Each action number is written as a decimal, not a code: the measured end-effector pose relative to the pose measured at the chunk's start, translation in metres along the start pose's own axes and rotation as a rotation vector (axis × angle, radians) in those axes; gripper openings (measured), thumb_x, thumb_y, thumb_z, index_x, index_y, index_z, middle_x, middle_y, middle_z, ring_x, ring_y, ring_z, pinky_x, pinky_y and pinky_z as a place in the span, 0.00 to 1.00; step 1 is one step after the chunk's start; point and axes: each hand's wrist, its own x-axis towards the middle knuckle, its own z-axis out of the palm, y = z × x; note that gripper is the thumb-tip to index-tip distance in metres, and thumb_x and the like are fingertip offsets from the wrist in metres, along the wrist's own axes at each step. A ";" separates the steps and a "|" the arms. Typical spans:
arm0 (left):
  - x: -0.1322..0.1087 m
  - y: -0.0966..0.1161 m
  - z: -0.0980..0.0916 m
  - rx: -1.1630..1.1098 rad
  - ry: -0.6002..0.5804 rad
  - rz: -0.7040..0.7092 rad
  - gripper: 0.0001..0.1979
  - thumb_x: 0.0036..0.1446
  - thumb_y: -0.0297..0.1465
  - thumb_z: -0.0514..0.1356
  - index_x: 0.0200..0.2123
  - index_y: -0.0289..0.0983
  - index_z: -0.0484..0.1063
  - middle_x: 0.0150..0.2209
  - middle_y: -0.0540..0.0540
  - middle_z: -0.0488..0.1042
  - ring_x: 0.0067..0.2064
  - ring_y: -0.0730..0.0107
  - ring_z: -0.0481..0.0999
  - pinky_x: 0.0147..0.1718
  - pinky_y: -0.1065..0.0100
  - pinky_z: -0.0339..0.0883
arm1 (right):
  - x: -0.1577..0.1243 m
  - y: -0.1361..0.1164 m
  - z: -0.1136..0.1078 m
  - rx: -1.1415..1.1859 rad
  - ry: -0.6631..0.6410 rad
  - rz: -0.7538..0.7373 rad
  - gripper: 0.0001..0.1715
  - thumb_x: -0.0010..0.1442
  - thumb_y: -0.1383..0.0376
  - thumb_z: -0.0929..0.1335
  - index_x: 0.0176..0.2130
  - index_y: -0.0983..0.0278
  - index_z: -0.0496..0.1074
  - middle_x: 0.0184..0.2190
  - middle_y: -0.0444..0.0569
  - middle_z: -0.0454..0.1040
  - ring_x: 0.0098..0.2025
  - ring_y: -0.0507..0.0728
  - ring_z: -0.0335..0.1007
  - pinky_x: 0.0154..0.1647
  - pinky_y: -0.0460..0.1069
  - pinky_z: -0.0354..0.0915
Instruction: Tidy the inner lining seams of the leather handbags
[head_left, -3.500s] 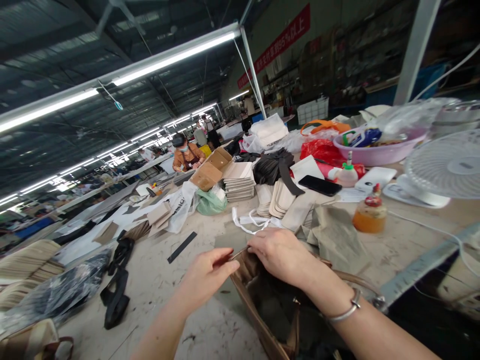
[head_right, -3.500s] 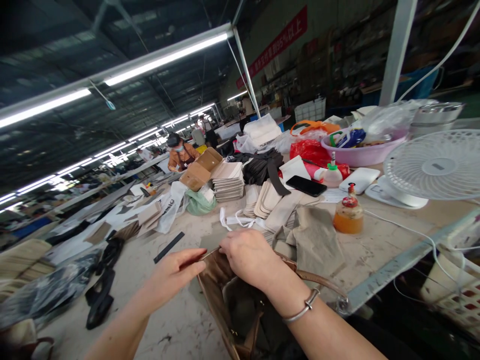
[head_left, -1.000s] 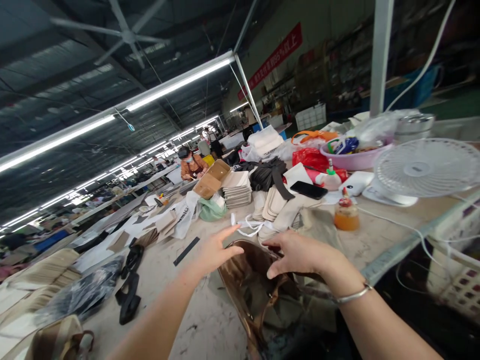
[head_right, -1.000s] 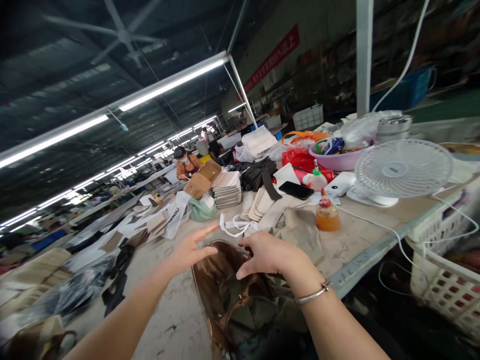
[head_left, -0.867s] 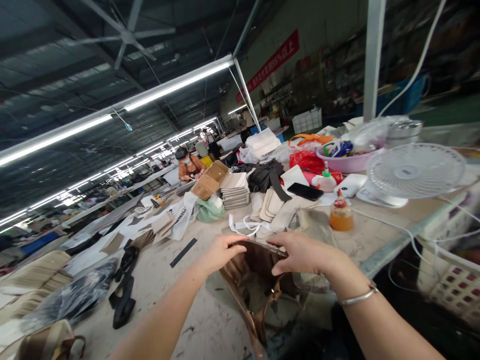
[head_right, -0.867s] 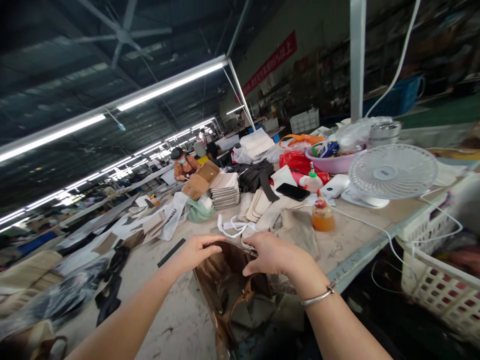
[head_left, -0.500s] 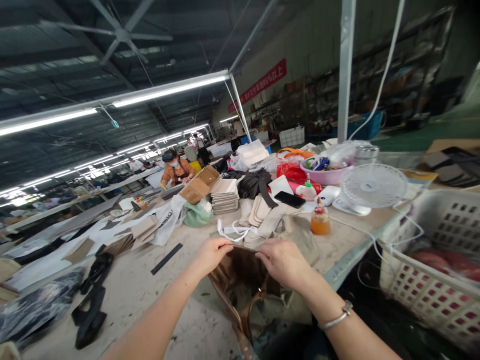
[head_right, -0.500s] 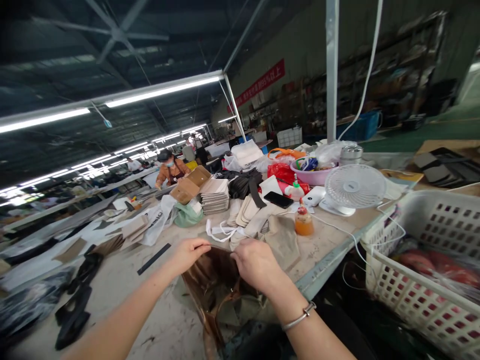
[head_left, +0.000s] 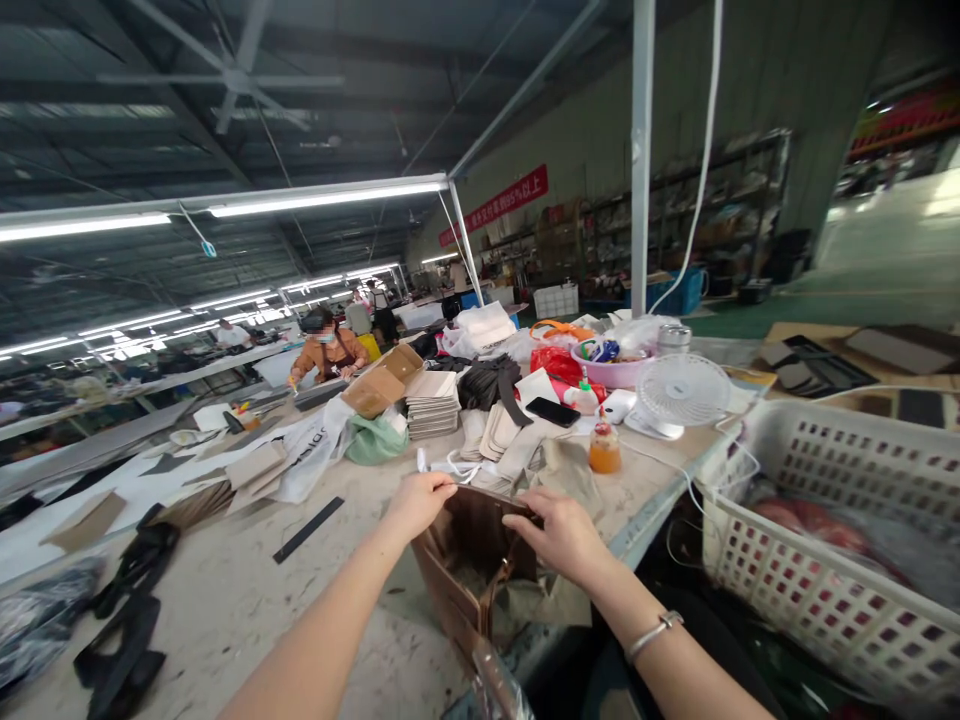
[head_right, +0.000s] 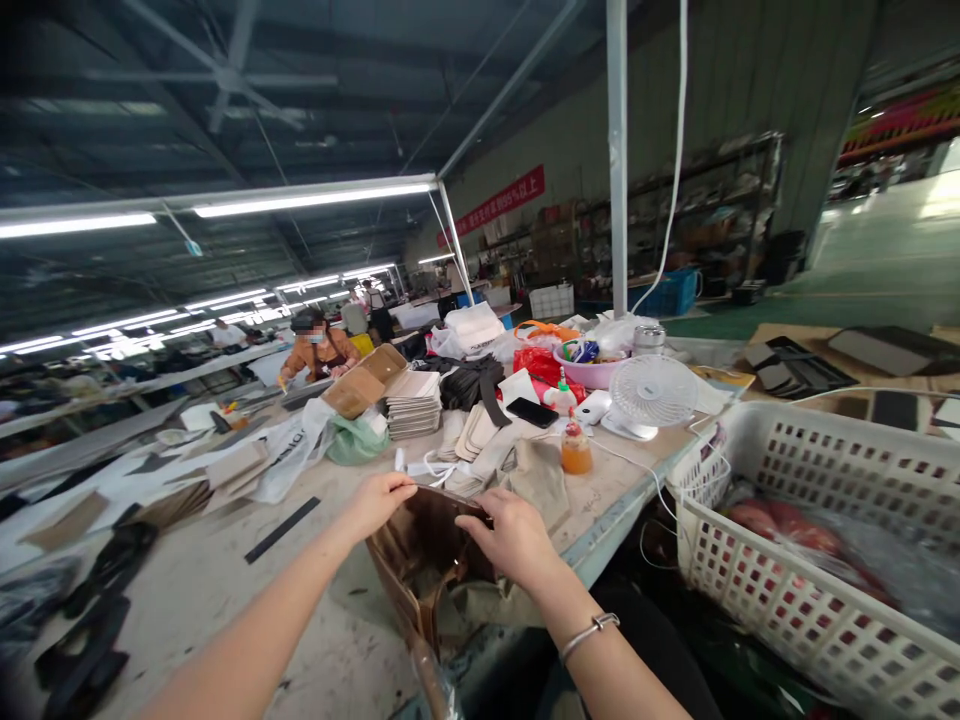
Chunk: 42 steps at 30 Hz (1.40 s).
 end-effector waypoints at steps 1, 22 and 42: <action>0.000 0.000 0.000 -0.001 0.000 0.002 0.12 0.52 0.36 0.54 0.25 0.38 0.74 0.21 0.52 0.68 0.27 0.70 0.66 0.27 0.71 0.53 | -0.001 -0.001 0.001 -0.010 0.014 -0.004 0.15 0.62 0.56 0.64 0.42 0.61 0.75 0.37 0.48 0.77 0.40 0.55 0.72 0.41 0.46 0.65; -0.033 -0.014 -0.019 -0.178 0.015 -0.071 0.11 0.51 0.32 0.55 0.23 0.37 0.75 0.20 0.52 0.70 0.28 0.68 0.69 0.29 0.71 0.56 | 0.040 -0.047 0.027 -0.256 -0.132 -0.162 0.18 0.65 0.58 0.61 0.34 0.63 0.76 0.34 0.51 0.76 0.41 0.56 0.71 0.43 0.47 0.62; -0.076 -0.043 -0.054 -0.419 0.040 -0.264 0.28 0.50 0.52 0.55 0.36 0.33 0.76 0.37 0.39 0.79 0.38 0.58 0.78 0.38 0.64 0.66 | 0.051 -0.060 0.022 -0.361 -0.253 -0.153 0.21 0.64 0.52 0.60 0.42 0.61 0.76 0.38 0.54 0.78 0.41 0.61 0.74 0.40 0.50 0.64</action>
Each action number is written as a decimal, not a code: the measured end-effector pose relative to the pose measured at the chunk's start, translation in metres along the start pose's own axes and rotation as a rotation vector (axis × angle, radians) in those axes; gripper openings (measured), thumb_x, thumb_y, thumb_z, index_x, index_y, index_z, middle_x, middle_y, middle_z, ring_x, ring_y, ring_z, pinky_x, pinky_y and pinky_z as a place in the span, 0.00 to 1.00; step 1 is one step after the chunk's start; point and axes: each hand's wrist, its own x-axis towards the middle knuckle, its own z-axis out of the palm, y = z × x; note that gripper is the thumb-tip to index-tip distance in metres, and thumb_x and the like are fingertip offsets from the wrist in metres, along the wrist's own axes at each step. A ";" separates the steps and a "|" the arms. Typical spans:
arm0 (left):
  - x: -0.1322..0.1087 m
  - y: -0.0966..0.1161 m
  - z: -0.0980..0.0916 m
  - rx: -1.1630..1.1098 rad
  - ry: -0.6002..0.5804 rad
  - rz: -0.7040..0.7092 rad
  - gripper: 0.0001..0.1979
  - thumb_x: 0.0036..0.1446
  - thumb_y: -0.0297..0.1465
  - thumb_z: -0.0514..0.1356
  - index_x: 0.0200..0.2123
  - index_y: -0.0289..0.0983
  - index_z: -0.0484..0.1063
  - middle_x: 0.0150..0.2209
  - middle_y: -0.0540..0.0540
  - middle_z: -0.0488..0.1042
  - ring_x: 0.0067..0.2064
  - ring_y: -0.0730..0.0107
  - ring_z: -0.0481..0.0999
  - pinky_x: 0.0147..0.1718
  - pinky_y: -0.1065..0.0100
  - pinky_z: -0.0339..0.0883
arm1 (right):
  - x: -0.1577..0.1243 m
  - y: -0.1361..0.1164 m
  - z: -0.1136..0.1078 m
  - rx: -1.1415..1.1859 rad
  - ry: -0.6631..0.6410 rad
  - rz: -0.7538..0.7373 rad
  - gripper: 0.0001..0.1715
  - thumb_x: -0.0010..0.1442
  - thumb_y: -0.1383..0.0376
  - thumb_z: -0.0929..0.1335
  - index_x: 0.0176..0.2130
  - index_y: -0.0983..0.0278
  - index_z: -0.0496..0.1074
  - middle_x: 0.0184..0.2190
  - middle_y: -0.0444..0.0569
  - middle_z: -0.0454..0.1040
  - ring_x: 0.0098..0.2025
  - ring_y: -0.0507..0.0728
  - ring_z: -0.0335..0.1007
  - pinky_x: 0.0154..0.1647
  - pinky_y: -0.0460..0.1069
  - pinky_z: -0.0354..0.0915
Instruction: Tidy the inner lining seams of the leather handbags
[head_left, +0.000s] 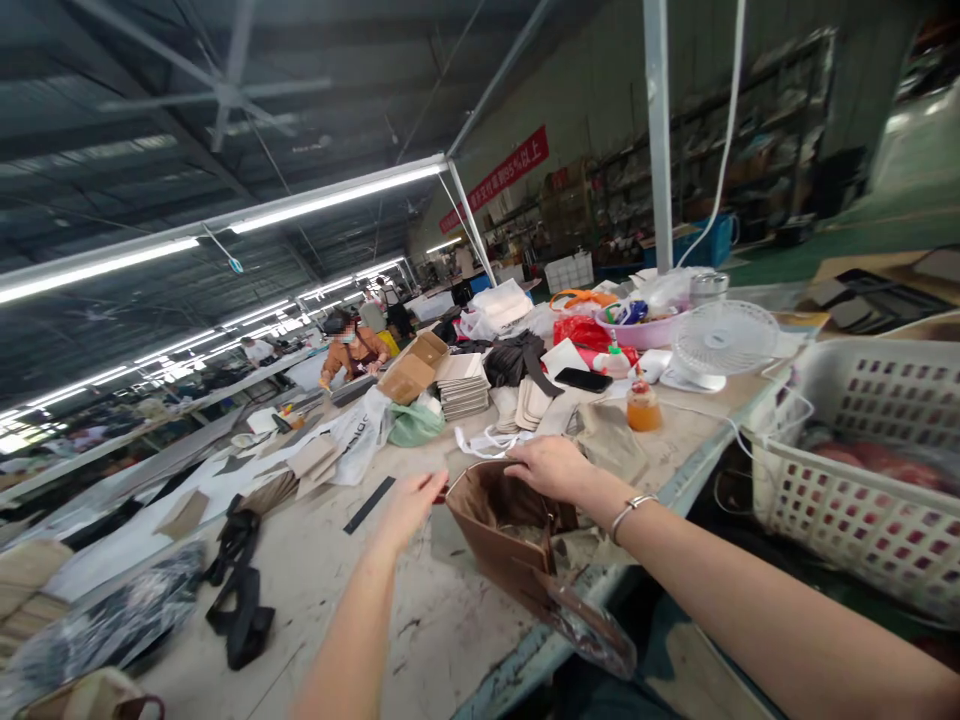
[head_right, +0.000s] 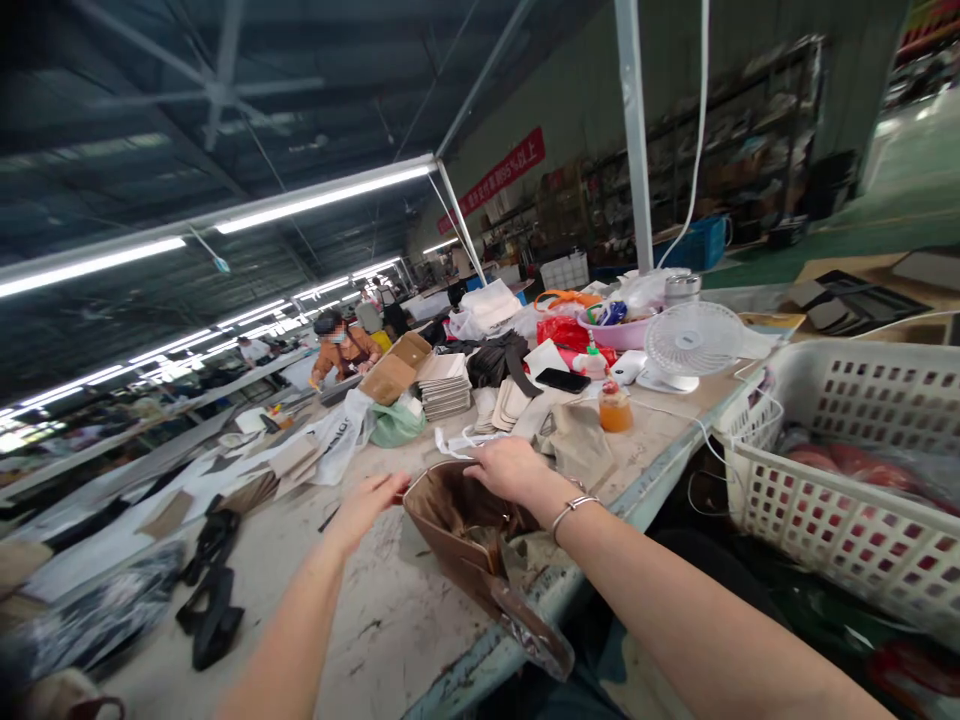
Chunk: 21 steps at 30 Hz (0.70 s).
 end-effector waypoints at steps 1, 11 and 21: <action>-0.006 -0.003 0.001 0.044 -0.003 0.002 0.24 0.49 0.50 0.57 0.31 0.34 0.76 0.33 0.42 0.80 0.36 0.59 0.78 0.36 0.65 0.66 | 0.001 -0.002 0.001 0.001 -0.004 -0.006 0.20 0.64 0.54 0.60 0.41 0.61 0.76 0.38 0.54 0.78 0.41 0.61 0.74 0.41 0.50 0.64; -0.008 -0.008 0.012 0.161 0.087 0.000 0.15 0.50 0.38 0.57 0.16 0.37 0.70 0.16 0.51 0.71 0.24 0.66 0.72 0.29 0.68 0.60 | 0.008 -0.008 -0.001 -0.018 -0.065 -0.003 0.29 0.63 0.48 0.59 0.36 0.65 0.78 0.36 0.58 0.79 0.40 0.64 0.74 0.42 0.54 0.64; -0.046 -0.025 0.042 -0.306 0.193 -0.074 0.30 0.55 0.49 0.55 0.54 0.36 0.67 0.56 0.39 0.69 0.55 0.56 0.70 0.53 0.61 0.63 | 0.021 -0.027 0.010 0.028 -0.067 -0.031 0.16 0.63 0.61 0.61 0.43 0.61 0.75 0.38 0.56 0.78 0.40 0.62 0.74 0.39 0.52 0.64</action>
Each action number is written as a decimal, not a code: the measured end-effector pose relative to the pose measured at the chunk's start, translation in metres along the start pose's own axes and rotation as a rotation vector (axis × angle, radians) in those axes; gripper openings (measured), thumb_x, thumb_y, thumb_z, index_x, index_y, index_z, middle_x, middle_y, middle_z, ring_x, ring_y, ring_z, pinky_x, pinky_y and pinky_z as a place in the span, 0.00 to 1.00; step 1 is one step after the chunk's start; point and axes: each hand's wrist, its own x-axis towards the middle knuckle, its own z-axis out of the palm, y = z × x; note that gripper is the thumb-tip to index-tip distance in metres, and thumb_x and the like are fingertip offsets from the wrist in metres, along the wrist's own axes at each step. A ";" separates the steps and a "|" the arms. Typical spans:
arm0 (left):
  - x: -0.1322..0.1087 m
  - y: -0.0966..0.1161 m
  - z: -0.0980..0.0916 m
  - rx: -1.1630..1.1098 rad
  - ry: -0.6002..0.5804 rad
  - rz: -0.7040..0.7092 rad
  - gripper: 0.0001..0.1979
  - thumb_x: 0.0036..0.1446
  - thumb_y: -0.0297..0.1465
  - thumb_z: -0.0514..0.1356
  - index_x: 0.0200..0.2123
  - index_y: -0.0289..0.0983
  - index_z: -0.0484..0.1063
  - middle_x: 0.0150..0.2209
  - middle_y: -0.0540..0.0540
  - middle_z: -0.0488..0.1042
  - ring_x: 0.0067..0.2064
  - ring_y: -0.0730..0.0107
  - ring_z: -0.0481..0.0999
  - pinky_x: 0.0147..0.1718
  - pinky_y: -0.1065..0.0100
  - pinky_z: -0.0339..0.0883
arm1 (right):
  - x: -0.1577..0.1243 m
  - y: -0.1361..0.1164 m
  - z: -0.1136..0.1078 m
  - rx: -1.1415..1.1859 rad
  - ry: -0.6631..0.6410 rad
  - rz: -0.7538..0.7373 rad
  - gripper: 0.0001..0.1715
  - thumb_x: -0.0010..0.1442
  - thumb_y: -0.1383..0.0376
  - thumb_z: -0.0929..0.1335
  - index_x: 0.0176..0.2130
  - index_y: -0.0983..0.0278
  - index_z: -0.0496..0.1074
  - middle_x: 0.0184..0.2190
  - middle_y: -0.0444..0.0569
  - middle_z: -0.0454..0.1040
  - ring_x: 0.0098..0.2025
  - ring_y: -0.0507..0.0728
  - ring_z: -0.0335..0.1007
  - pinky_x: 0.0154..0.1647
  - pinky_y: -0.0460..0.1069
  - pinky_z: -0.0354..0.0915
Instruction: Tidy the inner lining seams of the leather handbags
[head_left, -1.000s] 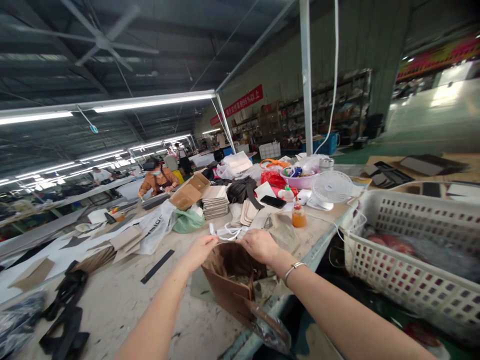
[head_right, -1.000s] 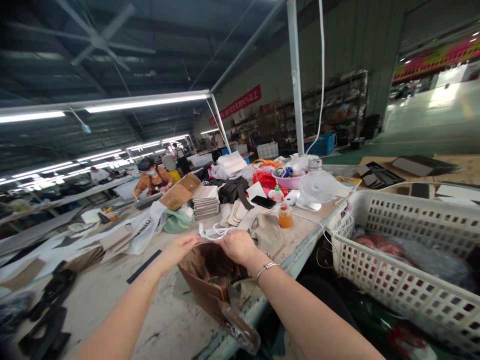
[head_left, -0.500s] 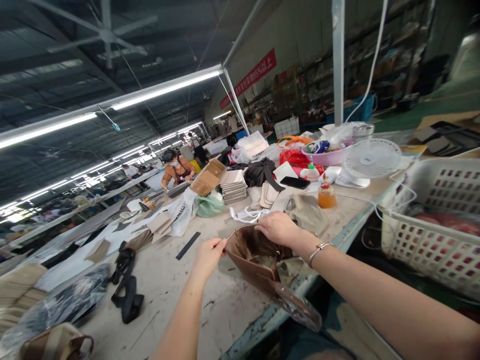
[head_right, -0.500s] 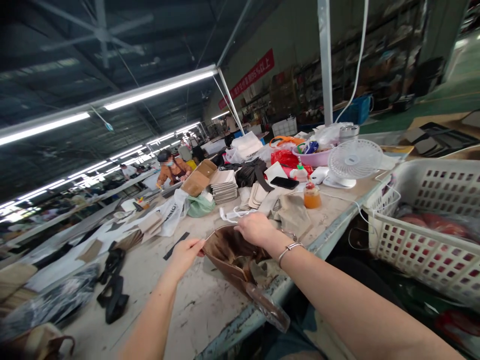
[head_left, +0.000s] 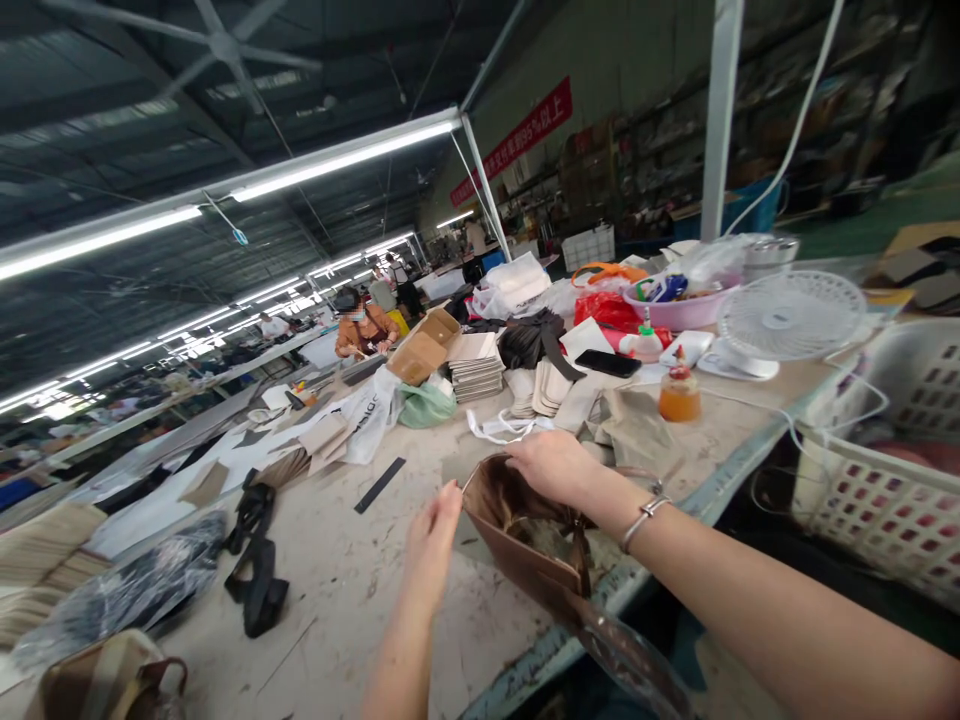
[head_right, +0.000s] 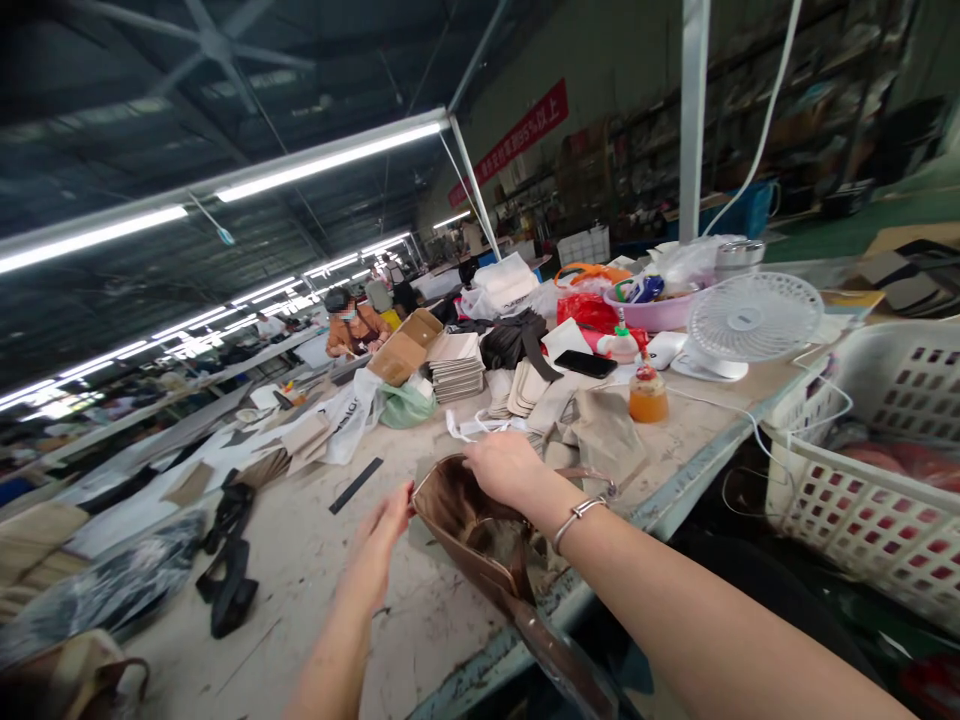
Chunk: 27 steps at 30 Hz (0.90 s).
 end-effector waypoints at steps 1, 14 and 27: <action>-0.007 0.000 0.006 -0.053 -0.002 -0.013 0.31 0.53 0.46 0.59 0.57 0.38 0.64 0.59 0.40 0.65 0.59 0.56 0.66 0.55 0.61 0.61 | 0.001 -0.002 0.002 -0.002 -0.002 0.009 0.16 0.63 0.62 0.61 0.43 0.62 0.75 0.37 0.57 0.78 0.40 0.63 0.74 0.39 0.53 0.64; -0.012 0.002 0.009 -0.105 -0.067 0.040 0.23 0.47 0.30 0.51 0.47 0.37 0.73 0.43 0.48 0.78 0.46 0.57 0.73 0.44 0.65 0.66 | 0.009 0.009 -0.013 0.124 -0.116 -0.219 0.15 0.60 0.55 0.64 0.44 0.57 0.74 0.35 0.48 0.78 0.37 0.59 0.73 0.36 0.49 0.63; -0.005 -0.007 0.007 0.090 -0.015 0.031 0.13 0.46 0.31 0.51 0.30 0.36 0.74 0.30 0.48 0.75 0.36 0.62 0.71 0.35 0.69 0.63 | 0.034 -0.021 0.000 0.337 -0.025 -0.583 0.11 0.60 0.68 0.65 0.39 0.59 0.77 0.39 0.45 0.75 0.39 0.53 0.71 0.41 0.45 0.63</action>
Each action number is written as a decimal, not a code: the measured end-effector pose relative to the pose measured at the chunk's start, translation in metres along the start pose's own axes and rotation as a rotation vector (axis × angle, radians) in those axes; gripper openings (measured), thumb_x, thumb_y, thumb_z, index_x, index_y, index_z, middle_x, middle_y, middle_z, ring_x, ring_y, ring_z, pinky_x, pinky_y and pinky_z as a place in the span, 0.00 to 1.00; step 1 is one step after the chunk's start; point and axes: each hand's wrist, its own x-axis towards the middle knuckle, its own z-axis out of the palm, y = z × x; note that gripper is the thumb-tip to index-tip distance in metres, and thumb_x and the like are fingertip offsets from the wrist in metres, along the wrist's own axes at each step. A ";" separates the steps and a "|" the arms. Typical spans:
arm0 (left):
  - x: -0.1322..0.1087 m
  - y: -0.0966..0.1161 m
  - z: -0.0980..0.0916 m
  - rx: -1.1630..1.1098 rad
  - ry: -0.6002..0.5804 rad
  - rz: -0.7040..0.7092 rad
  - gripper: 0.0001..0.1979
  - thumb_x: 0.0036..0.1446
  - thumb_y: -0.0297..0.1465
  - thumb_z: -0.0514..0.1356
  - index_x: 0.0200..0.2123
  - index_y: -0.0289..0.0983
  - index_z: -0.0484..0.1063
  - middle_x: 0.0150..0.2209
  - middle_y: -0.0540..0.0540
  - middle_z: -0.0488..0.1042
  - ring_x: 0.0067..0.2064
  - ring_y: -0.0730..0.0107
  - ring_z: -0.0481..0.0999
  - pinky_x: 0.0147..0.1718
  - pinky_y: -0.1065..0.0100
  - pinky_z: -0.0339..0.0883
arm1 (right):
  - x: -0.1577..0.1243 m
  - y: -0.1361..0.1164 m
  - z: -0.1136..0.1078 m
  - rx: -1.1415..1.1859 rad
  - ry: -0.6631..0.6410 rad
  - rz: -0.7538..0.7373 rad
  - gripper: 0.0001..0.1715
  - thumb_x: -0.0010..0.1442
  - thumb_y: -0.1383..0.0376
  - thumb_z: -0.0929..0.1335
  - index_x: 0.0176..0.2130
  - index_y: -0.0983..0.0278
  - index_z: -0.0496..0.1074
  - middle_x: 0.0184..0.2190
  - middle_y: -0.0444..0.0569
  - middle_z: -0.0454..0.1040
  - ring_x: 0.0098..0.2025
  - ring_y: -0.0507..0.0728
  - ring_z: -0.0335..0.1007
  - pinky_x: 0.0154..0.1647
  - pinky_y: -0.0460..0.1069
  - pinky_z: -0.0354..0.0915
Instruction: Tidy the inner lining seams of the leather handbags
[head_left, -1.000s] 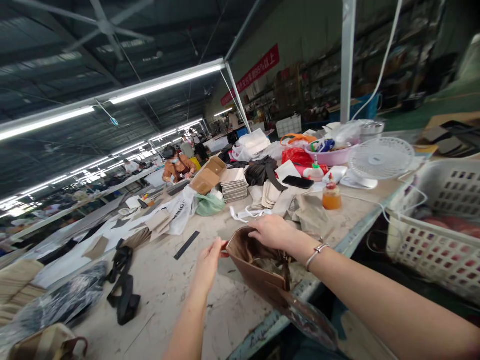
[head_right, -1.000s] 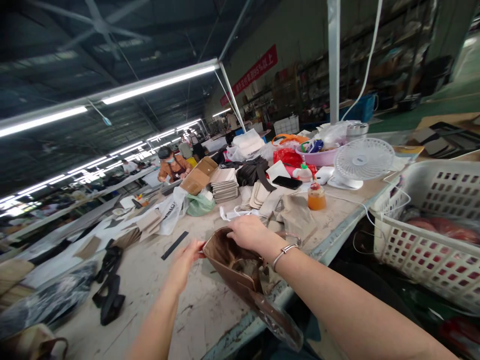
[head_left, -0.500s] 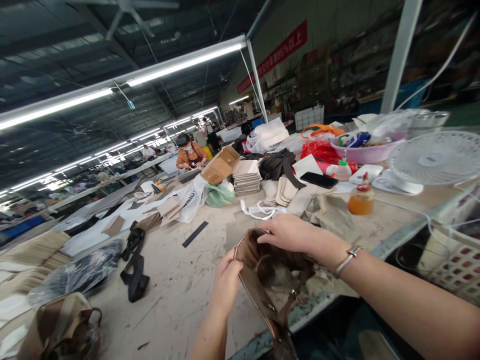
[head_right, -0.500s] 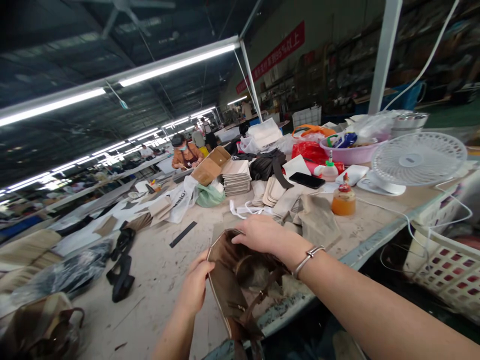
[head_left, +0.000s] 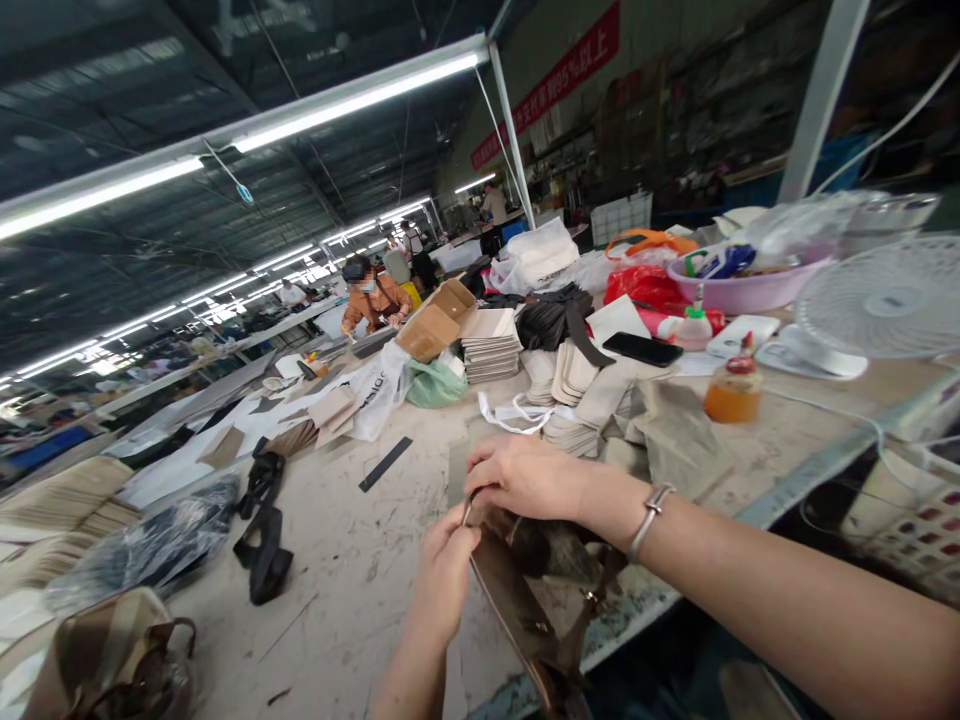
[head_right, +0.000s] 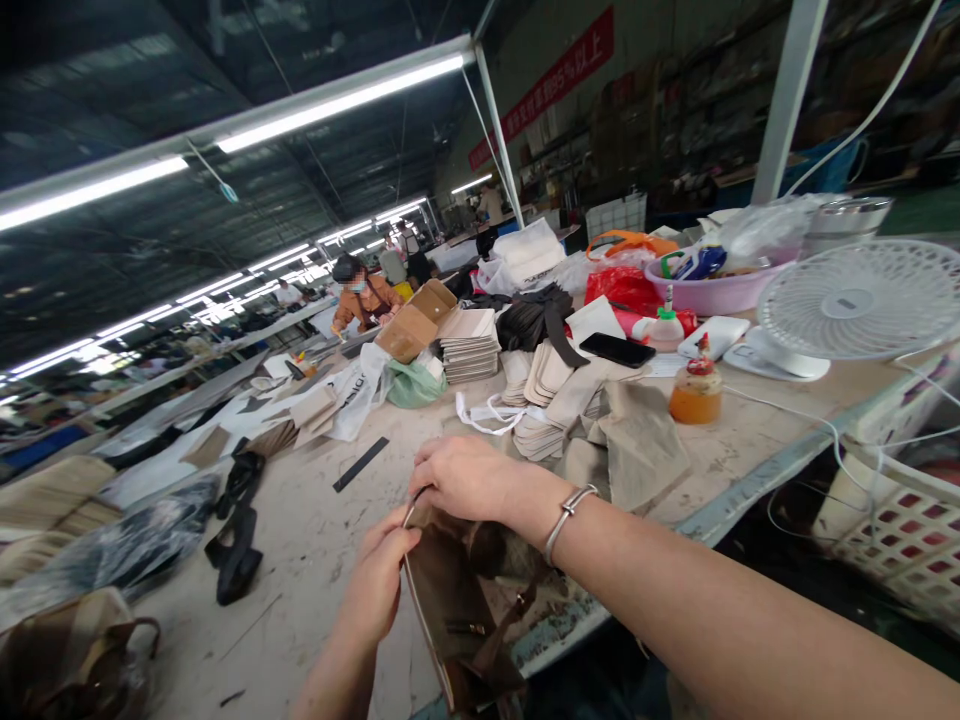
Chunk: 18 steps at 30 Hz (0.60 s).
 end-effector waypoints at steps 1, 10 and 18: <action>0.000 0.000 0.000 0.013 -0.001 0.001 0.12 0.46 0.31 0.51 0.28 0.36 0.73 0.28 0.49 0.74 0.35 0.62 0.70 0.34 0.69 0.63 | 0.002 0.000 0.003 -0.003 -0.007 0.000 0.11 0.59 0.69 0.65 0.38 0.59 0.78 0.37 0.45 0.76 0.39 0.53 0.71 0.41 0.45 0.63; 0.005 -0.004 -0.003 -0.080 -0.068 -0.045 0.15 0.48 0.33 0.53 0.38 0.37 0.73 0.35 0.47 0.77 0.41 0.59 0.73 0.37 0.67 0.66 | -0.013 0.008 -0.030 0.248 0.020 0.221 0.23 0.64 0.54 0.61 0.51 0.63 0.72 0.53 0.52 0.71 0.54 0.58 0.66 0.56 0.52 0.59; -0.006 -0.004 -0.018 -0.321 -0.226 -0.286 0.22 0.51 0.37 0.58 0.50 0.39 0.69 0.42 0.45 0.78 0.43 0.59 0.75 0.38 0.65 0.68 | -0.161 0.017 -0.004 0.726 0.800 0.998 0.32 0.53 0.45 0.68 0.46 0.65 0.75 0.37 0.54 0.77 0.39 0.60 0.74 0.44 0.54 0.70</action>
